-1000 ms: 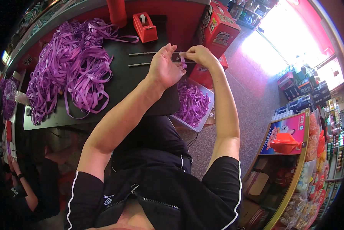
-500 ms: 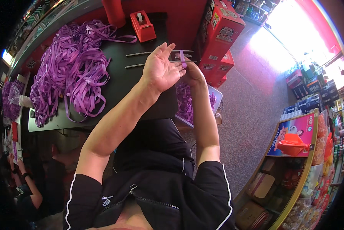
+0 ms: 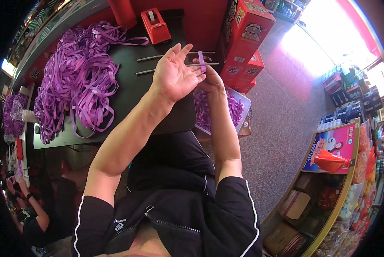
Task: Tying purple ribbons into specific loops using a metal rod jig for uniform sizing.
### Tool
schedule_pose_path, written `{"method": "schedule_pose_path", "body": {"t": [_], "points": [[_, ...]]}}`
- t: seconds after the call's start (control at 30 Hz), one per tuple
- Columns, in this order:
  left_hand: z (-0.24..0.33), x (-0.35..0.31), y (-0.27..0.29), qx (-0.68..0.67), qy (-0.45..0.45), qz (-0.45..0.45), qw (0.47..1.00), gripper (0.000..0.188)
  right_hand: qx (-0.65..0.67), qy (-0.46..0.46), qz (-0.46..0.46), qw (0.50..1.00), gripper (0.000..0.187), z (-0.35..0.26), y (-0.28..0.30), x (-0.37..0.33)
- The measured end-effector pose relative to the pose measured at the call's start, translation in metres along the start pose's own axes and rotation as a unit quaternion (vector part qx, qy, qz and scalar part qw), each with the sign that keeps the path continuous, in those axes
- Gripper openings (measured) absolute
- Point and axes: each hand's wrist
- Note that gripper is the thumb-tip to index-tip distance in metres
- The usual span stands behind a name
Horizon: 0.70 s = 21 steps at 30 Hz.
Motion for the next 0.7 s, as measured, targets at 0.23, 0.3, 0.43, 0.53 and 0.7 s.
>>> {"method": "schedule_pose_path", "body": {"t": [0.23,0.3,0.43,0.53,0.7], "points": [[0.002,0.001,0.002,-0.02,0.009,-0.002,1.0,0.066,-0.179,-0.025,0.092,0.979,0.02,-0.028,-0.046,-0.003],[0.0,0.002,-0.001,-0.022,0.017,-0.006,1.0,0.066,-0.206,-0.098,0.123,0.966,0.02,-0.052,-0.043,-0.001],[0.002,0.0,0.0,-0.023,0.015,-0.008,1.0,0.066,-0.382,-0.1,0.209,0.895,0.028,-0.058,-0.083,0.002],[0.001,0.0,0.001,-0.027,0.014,-0.031,0.999,0.066,-0.455,-0.102,0.175,0.867,0.033,-0.07,-0.089,0.004],[0.003,-0.003,-0.001,-0.019,0.018,-0.012,1.0,0.064,-0.7,-0.085,0.169,0.688,0.042,-0.064,-0.134,0.005]]}}
Point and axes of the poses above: each hand's wrist, its own x-axis towards the middle knuckle, its own y-axis out of the back of the hand, z = x × y, and after that the axes turned 11 degrees about y, right-handed
